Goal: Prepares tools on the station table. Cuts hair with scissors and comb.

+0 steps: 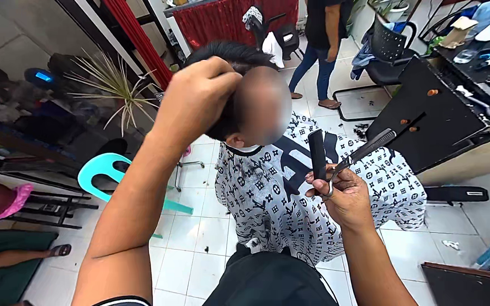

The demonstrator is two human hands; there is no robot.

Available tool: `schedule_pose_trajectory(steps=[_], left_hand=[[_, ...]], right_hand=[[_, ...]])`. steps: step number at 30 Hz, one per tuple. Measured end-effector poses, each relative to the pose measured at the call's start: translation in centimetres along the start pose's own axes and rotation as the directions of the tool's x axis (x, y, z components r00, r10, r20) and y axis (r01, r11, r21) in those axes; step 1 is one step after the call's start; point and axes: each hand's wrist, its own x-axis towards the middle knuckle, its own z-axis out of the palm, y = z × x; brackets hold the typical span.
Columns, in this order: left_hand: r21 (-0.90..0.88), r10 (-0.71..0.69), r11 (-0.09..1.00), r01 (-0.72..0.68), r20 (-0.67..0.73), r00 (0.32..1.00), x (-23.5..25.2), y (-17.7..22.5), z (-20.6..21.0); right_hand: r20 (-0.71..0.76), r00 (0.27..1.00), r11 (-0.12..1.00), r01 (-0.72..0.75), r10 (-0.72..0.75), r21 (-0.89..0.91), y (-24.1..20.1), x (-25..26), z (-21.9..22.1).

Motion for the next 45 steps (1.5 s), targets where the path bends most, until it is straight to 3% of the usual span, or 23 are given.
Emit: schedule_pose_trajectory(steps=[7,9,13,15,17,20,22,25,27,28,30,31,32,33,34,36,38,39,41,45], left_hand=[[-0.077,-0.068,0.996,0.048,-0.282,0.957,-3.6,1.6,0.3],[-0.143,-0.151,0.984,0.102,-0.389,0.909,-4.8,2.2,0.7],[-0.259,-0.327,0.942,0.211,-0.58,0.746,-7.6,3.2,4.3],[-0.19,-0.302,0.953,0.235,-0.588,0.75,-8.2,3.3,7.3],[-0.054,-0.248,0.964,0.262,-0.553,0.796,-7.9,2.6,9.4],[0.022,-0.206,0.967,0.253,-0.515,0.832,-6.5,0.4,8.3],[-0.004,-0.188,0.975,0.223,-0.551,0.813,-5.8,-1.0,6.4],[-0.103,-0.188,0.982,0.159,-0.642,0.743,-6.4,-1.9,5.2],[-0.326,-0.35,0.93,0.169,-0.644,0.68,-7.6,-1.3,5.7],[-0.485,-0.477,0.857,0.173,-0.621,0.622,-8.1,-0.8,6.2],[-0.777,-0.734,0.613,0.144,-0.493,0.467,-8.8,0.3,6.7],[-0.851,-0.814,0.511,0.123,-0.433,0.387,-8.8,0.7,6.9],[-0.867,-0.839,0.485,0.113,-0.424,0.341,-8.6,1.0,7.0],[-0.832,-0.807,0.542,0.121,-0.475,0.351,-8.3,1.2,7.1],[-0.74,-0.719,0.656,0.15,-0.552,0.423,-8.0,1.3,7.2],[-0.439,-0.468,0.872,0.218,-0.616,0.633,-7.2,1.1,6.8],[-0.181,-0.282,0.959,0.218,-0.564,0.776,-6.2,0.7,6.9],[-0.148,-0.25,0.968,0.202,-0.549,0.797,-6.1,0.3,7.1],[-0.314,-0.338,0.932,0.18,-0.581,0.74,-6.3,-0.1,7.3],[-0.735,-0.647,0.674,0.077,-0.537,0.541,-7.8,0.5,7.3]], right_hand=[[0.072,0.997,0.999,-0.037,0.038,-0.015,0.2,0.5,-1.0],[0.077,0.996,0.999,-0.044,0.046,-0.02,0.0,0.5,-1.1],[0.097,0.994,0.999,-0.046,0.048,-0.021,-0.1,0.5,-1.4],[0.105,0.993,0.999,-0.051,0.053,-0.017,-0.1,0.4,-1.5],[0.117,0.991,0.998,-0.062,0.064,-0.018,-0.2,0.4,-1.4],[0.127,0.99,0.998,-0.066,0.067,-0.015,-0.3,0.6,-1.0],[0.127,0.99,0.998,-0.063,0.065,-0.014,-0.3,0.5,-0.9],[0.127,0.99,0.998,-0.053,0.055,-0.02,-0.4,0.4,-1.2],[0.122,0.991,0.998,-0.052,0.055,-0.029,-0.4,0.3,-1.4],[0.115,0.992,0.998,-0.055,0.058,-0.035,-0.4,0.3,-1.6],[0.103,0.993,0.998,-0.057,0.06,-0.033,-0.4,0.4,-1.7],[0.105,0.993,0.998,-0.059,0.062,-0.031,-0.4,0.5,-1.7],[0.11,0.992,0.998,-0.06,0.063,-0.032,-0.5,0.6,-1.6],[0.12,0.991,0.998,-0.058,0.061,-0.03,-0.5,0.7,-1.6],[0.13,0.99,0.998,-0.054,0.057,-0.028,-0.6,0.8,-1.5],[0.153,0.987,0.998,-0.051,0.054,-0.024,-0.7,1.1,-1.2],[0.166,0.985,0.999,-0.049,0.052,-0.022,-0.7,1.2,-1.0],[0.171,0.984,0.999,-0.048,0.052,-0.026,-0.7,1.2,-0.9],[0.174,0.983,0.998,-0.051,0.056,-0.031,-0.6,1.3,-0.8],[0.169,0.983,0.998,-0.058,0.064,-0.04,-0.3,1.3,-0.8]])
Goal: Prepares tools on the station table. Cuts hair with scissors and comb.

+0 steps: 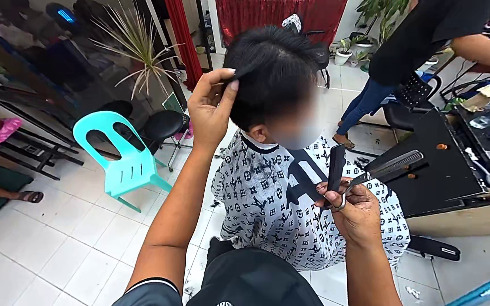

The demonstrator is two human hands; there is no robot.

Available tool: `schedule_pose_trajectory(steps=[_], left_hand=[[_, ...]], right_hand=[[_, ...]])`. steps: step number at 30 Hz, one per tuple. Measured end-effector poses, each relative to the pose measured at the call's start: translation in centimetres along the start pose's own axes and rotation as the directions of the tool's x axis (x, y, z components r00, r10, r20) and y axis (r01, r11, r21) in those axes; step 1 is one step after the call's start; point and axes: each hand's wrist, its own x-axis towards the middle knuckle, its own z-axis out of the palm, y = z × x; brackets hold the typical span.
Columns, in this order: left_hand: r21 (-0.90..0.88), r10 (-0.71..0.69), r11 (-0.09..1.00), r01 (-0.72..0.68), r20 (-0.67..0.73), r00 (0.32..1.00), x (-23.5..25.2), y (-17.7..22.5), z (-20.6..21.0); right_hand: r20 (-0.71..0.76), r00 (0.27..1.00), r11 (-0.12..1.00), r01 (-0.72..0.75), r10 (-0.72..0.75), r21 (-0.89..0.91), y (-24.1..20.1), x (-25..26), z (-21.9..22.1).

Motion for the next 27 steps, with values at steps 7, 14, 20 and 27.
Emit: schedule_pose_trajectory(steps=[7,14,20,27], left_hand=[[0.126,-0.003,0.992,0.01,-0.053,0.999,-2.8,-1.6,-0.8],[-0.208,-0.383,0.915,0.345,-0.182,0.906,-2.8,-3.0,-1.3],[0.302,0.214,0.915,-0.268,0.199,0.956,-0.5,-0.3,-0.1],[0.099,0.387,0.88,-0.464,0.418,0.822,4.6,-2.1,-2.6]], right_hand=[[0.013,1.0,1.0,-0.001,0.001,-0.007,0.2,0.4,0.8],[0.013,1.0,1.0,0.011,-0.011,-0.02,1.1,0.8,2.3],[-0.038,0.999,0.999,0.031,-0.033,-0.041,1.7,1.2,4.8],[-0.201,0.965,0.978,0.138,-0.169,-0.159,2.8,0.9,11.6]])
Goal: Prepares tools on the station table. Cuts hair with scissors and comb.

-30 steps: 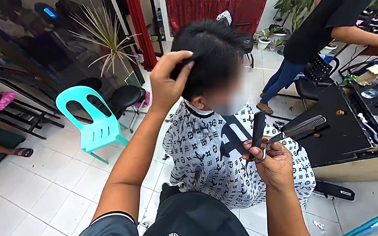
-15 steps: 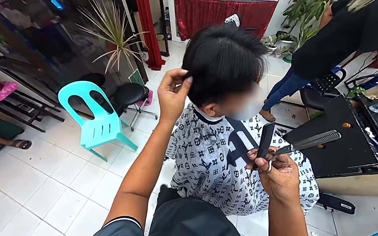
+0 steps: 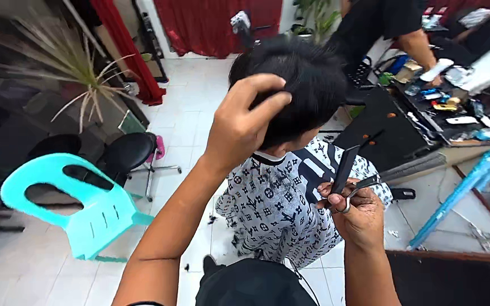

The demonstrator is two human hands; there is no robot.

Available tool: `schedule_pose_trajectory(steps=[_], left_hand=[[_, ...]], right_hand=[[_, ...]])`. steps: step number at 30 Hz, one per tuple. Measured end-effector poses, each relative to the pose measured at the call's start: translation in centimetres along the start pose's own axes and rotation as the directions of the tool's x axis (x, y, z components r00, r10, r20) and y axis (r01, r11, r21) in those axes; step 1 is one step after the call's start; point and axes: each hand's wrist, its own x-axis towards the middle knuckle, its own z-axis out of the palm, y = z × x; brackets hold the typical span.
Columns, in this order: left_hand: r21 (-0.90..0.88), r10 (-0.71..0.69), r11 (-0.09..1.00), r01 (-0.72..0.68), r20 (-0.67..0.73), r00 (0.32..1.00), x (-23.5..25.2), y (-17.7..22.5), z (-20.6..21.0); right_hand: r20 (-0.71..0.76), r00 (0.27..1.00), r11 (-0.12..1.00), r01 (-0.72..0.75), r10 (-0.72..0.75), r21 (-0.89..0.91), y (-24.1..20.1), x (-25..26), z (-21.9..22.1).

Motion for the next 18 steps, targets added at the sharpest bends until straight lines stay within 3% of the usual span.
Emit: schedule_pose_trajectory(steps=[3,6,9,11,13,15,18], left_hand=[[-0.081,0.069,0.995,-0.065,0.044,0.997,-3.7,-1.7,0.1],[-0.173,0.079,0.982,-0.08,-0.013,0.997,-6.9,-3.8,0.5],[-0.307,0.033,0.951,-0.042,-0.035,0.999,-8.2,-5.8,0.4],[-0.417,-0.09,0.907,0.062,-0.047,0.995,-8.4,-7.2,0.3],[-0.566,-0.289,0.791,0.232,-0.012,0.957,-8.0,-9.0,0.5],[-0.713,-0.46,0.594,0.372,0.079,0.885,-6.8,-10.8,1.3],[-0.786,-0.526,0.357,0.504,0.276,0.804,-5.1,-13.0,2.5]], right_hand=[[-0.099,0.994,0.999,0.036,-0.036,-0.002,0.9,-1.2,4.0],[-0.24,0.965,0.994,0.109,-0.109,-0.015,1.9,-2.3,7.8],[-0.411,0.897,0.985,0.174,-0.162,-0.009,2.2,-2.6,10.4],[-0.468,0.862,0.978,0.205,-0.195,-0.029,2.1,-2.2,11.4],[-0.495,0.84,0.973,0.226,-0.222,-0.053,2.0,-1.3,12.1],[-0.494,0.834,0.966,0.252,-0.247,-0.056,2.3,0.0,12.6],[-0.481,0.832,0.955,0.292,-0.276,-0.042,3.3,2.4,13.4]])
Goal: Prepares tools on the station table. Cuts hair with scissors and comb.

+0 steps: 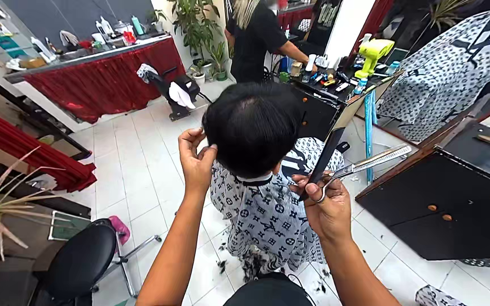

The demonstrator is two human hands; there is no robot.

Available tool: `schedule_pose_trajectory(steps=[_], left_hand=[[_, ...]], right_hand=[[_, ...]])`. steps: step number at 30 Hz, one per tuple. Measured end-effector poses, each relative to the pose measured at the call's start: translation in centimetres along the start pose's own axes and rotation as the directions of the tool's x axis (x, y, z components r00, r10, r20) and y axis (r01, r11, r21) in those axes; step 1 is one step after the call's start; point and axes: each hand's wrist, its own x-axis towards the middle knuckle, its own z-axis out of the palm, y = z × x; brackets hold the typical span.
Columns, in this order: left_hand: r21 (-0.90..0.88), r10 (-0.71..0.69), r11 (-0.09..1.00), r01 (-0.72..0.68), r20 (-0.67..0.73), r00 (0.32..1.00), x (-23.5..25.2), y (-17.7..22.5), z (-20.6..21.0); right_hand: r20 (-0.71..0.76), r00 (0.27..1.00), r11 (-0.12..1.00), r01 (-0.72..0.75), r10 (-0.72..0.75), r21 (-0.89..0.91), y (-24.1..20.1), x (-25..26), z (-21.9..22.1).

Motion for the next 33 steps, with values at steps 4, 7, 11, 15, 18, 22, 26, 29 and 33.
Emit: schedule_pose_trajectory(steps=[4,7,11,15,18,22,26,29,33], left_hand=[[0.023,-0.058,0.998,0.055,0.177,0.982,1.4,-0.9,-0.8],[0.014,-0.047,0.999,0.045,0.219,0.975,2.1,-1.9,-1.3],[-0.066,-0.004,0.998,0.025,0.303,0.953,3.1,-3.6,-1.9],[-0.217,0.072,0.976,0.026,0.432,0.899,5.1,-6.2,-2.8],[-0.262,0.105,0.962,0.07,0.598,0.795,7.0,-8.8,-4.1],[-0.278,0.235,0.961,0.005,0.821,0.52,10.5,-12.9,-6.9],[-0.327,0.289,0.944,0.032,0.872,0.395,15.9,-17.0,-6.7],[-0.254,0.319,0.942,-0.218,0.879,0.355,19.8,-23.5,-4.3],[-0.115,0.208,0.947,-0.301,0.932,0.296,22.0,-32.1,-4.7]], right_hand=[[-0.008,0.998,0.996,0.067,-0.068,-0.053,2.5,1.4,1.9],[-0.028,0.993,0.983,0.11,-0.115,-0.147,3.7,2.1,2.3],[-0.1,0.977,0.958,0.158,-0.186,-0.238,4.4,2.0,2.7],[-0.15,0.929,0.852,0.234,-0.338,-0.468,5.2,1.7,4.0],[-0.205,0.845,0.698,0.244,-0.493,-0.673,5.8,1.2,5.8],[-0.293,0.624,0.515,0.206,-0.724,-0.832,7.4,0.3,9.4],[-0.332,0.498,0.492,0.232,-0.801,-0.839,9.2,1.9,12.6],[-0.397,0.413,0.507,0.199,-0.819,-0.839,11.3,3.2,13.5],[-0.378,0.287,0.42,0.102,-0.88,-0.902,13.4,3.3,13.6]])
